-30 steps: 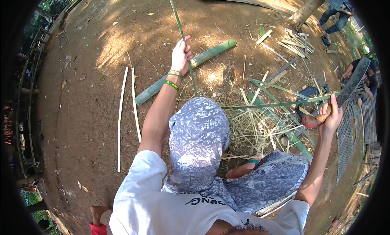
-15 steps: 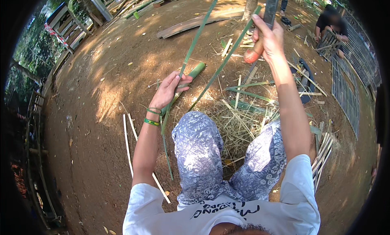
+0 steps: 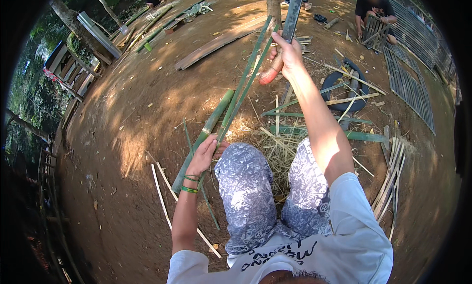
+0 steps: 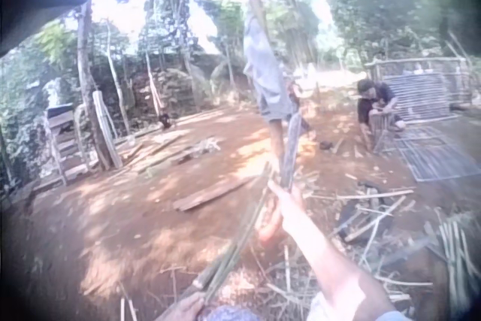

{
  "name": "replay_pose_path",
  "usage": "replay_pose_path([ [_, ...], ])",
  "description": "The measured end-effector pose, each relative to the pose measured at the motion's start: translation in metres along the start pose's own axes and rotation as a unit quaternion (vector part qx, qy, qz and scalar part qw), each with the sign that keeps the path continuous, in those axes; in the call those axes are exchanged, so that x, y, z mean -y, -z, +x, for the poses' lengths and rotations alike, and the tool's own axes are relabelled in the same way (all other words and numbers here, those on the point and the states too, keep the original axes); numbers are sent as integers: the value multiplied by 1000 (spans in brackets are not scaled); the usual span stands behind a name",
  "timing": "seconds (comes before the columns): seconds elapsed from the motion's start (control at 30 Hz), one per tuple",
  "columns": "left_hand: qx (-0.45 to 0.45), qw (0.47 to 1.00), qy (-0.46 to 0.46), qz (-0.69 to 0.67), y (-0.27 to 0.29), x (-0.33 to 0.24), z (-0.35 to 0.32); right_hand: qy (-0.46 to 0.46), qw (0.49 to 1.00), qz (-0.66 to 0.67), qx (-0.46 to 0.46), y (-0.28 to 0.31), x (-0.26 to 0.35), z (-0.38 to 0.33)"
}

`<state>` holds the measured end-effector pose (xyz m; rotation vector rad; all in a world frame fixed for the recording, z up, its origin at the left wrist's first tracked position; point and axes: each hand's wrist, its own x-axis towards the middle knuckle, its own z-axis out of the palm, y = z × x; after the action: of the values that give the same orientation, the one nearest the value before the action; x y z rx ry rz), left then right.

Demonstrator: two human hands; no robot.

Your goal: The person sits on the ground and uses a machete to split long bamboo stalks into thin strips. They repeatedly position the bamboo, strike it with the blade, and peel away the outer layers to create uniform strips, which are placed on the ground.

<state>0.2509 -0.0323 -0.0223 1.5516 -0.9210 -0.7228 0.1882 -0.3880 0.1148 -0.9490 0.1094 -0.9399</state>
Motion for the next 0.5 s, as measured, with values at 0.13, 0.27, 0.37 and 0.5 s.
replay_pose_path([
  [0.13, -2, 998, 39, 46, 5, 13, -3, 3, 1000, -13, -13, 15, 6, 8],
  [0.27, 3, 996, 44, 76, 4, 15, -10, -2, 998, -68, -4, 31, 12, 9],
  [0.37, 20, 996, 53, 70, 7, 14, -15, -2, 995, -92, 29, 34, 14, 8],
  [0.5, 31, 996, 79, 35, 11, 13, -20, 9, 991, -124, 51, 32, 14, 5],
])
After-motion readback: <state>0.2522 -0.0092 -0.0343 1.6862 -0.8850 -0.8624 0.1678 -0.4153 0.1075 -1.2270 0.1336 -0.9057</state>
